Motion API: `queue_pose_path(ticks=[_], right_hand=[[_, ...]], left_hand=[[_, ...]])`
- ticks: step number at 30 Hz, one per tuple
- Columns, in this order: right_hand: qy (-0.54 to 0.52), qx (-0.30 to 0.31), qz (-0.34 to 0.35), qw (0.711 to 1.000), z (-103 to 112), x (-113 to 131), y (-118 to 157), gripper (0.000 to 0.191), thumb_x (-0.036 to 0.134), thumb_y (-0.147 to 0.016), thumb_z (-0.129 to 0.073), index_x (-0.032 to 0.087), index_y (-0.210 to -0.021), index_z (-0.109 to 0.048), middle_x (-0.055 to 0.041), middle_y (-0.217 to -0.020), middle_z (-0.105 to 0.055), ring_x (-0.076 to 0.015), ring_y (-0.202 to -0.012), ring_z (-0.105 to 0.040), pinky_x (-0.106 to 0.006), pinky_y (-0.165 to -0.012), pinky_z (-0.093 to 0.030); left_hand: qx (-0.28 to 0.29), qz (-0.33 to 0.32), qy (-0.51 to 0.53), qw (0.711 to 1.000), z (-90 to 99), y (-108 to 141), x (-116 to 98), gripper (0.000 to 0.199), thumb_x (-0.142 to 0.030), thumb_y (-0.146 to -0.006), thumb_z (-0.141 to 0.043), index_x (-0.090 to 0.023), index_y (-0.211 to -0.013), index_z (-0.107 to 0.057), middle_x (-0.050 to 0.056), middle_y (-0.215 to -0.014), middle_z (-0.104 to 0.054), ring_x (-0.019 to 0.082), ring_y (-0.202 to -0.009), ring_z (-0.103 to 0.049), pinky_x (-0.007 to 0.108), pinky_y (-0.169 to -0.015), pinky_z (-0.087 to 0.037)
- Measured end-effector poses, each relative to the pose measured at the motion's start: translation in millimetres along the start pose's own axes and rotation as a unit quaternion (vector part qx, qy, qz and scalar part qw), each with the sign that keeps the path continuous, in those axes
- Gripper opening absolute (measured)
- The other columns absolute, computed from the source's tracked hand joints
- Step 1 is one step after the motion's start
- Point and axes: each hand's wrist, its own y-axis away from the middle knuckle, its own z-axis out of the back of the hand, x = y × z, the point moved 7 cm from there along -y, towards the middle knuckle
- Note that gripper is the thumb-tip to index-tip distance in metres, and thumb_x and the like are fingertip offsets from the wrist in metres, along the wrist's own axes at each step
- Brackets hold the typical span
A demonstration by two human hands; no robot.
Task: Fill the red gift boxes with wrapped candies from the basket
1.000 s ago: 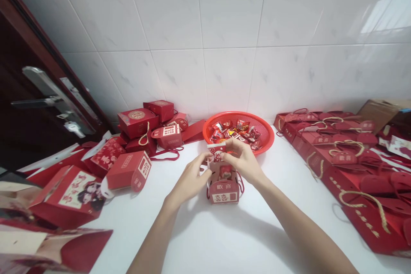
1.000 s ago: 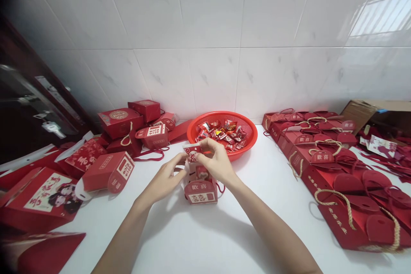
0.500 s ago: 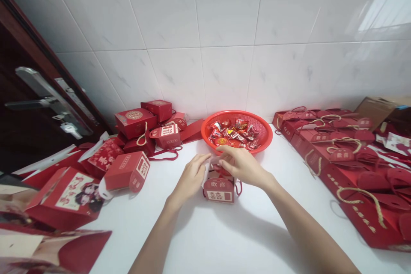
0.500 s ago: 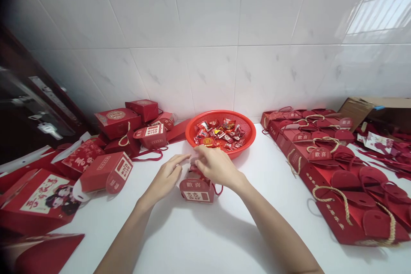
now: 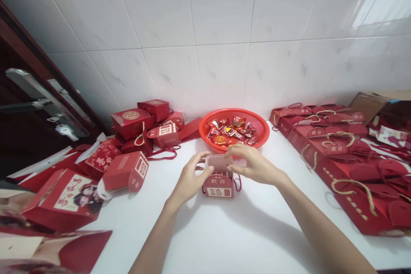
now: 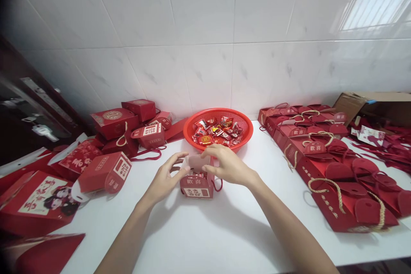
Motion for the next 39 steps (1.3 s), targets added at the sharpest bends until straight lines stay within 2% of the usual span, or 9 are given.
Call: queue_pose_path(ticks=[5, 10, 13, 16, 20, 23, 29, 35, 39], right_hand=[[0.003, -0.067, -0.028, 0.997, -7.4, -10.2, 26.2, 0.024, 0.032, -0.089, -0.067, 0.022, -0.11, -0.066, -0.0136, -0.13, -0.059, -0.0288, -0.12, -0.057, -0.046, -0.099, -0.048], [-0.035, -0.131, -0.053, 0.989, -22.6, -14.6, 46.8, 0.034, 0.037, -0.089, -0.066, 0.023, -0.12, -0.064, -0.0131, -0.136, -0.058, -0.0302, -0.131, -0.051, -0.048, -0.105, -0.045], [-0.065, -0.143, -0.072, 0.985, -33.5, -16.9, 56.4, 0.037, 0.04, -0.093, -0.059, 0.023, -0.126, -0.064, -0.0133, -0.141, -0.056, -0.0295, -0.136, -0.048, -0.049, -0.11, -0.042], [-0.091, -0.139, -0.096, 0.981, -43.4, -20.5, 64.3, 0.048, 0.047, -0.098, -0.049, 0.026, -0.141, -0.055, -0.0111, -0.156, -0.041, -0.0284, -0.146, -0.035, -0.052, -0.118, -0.031], [-0.124, -0.111, -0.107, 0.98, -55.5, -23.1, 68.9, 0.058, 0.054, -0.101, -0.036, 0.032, -0.154, -0.034, -0.0035, -0.165, -0.021, -0.0249, -0.154, -0.014, -0.052, -0.124, -0.015], [-0.135, -0.108, -0.116, 0.978, -60.9, -25.8, 69.4, 0.059, 0.056, -0.101, -0.033, 0.031, -0.156, -0.028, -0.0013, -0.167, -0.012, -0.0235, -0.154, -0.008, -0.051, -0.125, -0.011], [-0.141, -0.11, -0.095, 0.979, -63.9, -26.5, 67.3, 0.058, 0.055, -0.101, -0.036, 0.034, -0.155, -0.029, 0.0007, -0.167, -0.01, -0.0246, -0.154, -0.007, -0.053, -0.125, -0.01], [-0.16, -0.116, -0.099, 0.975, -64.7, -27.0, 67.7, 0.056, 0.046, -0.101, -0.04, 0.032, -0.154, -0.032, 0.0, -0.166, -0.011, -0.0247, -0.154, -0.008, -0.052, -0.125, -0.01], [-0.199, -0.145, -0.109, 0.963, -67.2, -23.0, 73.1, 0.059, 0.039, -0.099, -0.043, 0.03, -0.156, -0.03, -0.0021, -0.166, -0.017, -0.022, -0.154, -0.012, -0.049, -0.125, -0.012]], left_hand=[[-0.018, -0.026, 0.0, 0.999, -2.9, 6.5, -5.4, 0.042, -0.038, -0.076, -0.069, -0.023, -0.115, -0.06, 0.008, -0.118, -0.062, 0.023, -0.106, -0.062, 0.036, -0.087, -0.053], [0.024, -0.05, -0.019, 0.998, -16.5, 11.2, -19.9, 0.028, -0.037, -0.076, -0.068, -0.022, -0.099, -0.062, 0.007, -0.111, -0.06, 0.024, -0.11, -0.06, 0.037, -0.089, -0.052], [0.072, -0.044, -0.051, 0.995, -25.7, 12.9, -23.3, 0.037, -0.04, -0.081, -0.064, -0.025, -0.115, -0.067, 0.008, -0.122, -0.055, 0.027, -0.121, -0.055, 0.042, -0.101, -0.047], [0.115, -0.023, -0.079, 0.99, -32.4, 14.3, -22.5, 0.054, -0.046, -0.084, -0.062, -0.028, -0.135, -0.06, 0.011, -0.133, -0.05, 0.029, -0.13, -0.048, 0.047, -0.11, -0.041], [0.158, -0.018, -0.108, 0.981, -39.2, 16.1, -23.8, 0.067, -0.052, -0.086, -0.061, -0.027, -0.147, -0.048, 0.013, -0.149, -0.041, 0.034, -0.144, -0.033, 0.053, -0.117, -0.032], [0.184, -0.013, -0.117, 0.976, -43.2, 16.8, -24.5, 0.074, -0.054, -0.086, -0.062, -0.027, -0.152, -0.04, 0.013, -0.157, -0.033, 0.035, -0.149, -0.024, 0.055, -0.119, -0.027], [0.224, -0.002, -0.119, 0.967, -46.4, 16.2, -28.6, 0.084, -0.05, -0.082, -0.067, -0.028, -0.155, -0.033, 0.011, -0.162, -0.027, 0.034, -0.151, -0.018, 0.051, -0.121, -0.026], [0.229, -0.016, -0.127, 0.965, -44.1, 17.7, -36.9, 0.079, -0.05, -0.083, -0.066, -0.028, -0.153, -0.038, 0.012, -0.149, -0.043, 0.033, -0.147, -0.028, 0.048, -0.118, -0.031], [0.22, -0.014, -0.114, 0.969, -43.1, 23.7, -37.7, 0.084, -0.047, -0.078, -0.072, -0.029, -0.153, -0.038, 0.012, -0.143, -0.049, 0.032, -0.141, -0.036, 0.048, -0.117, -0.032]])
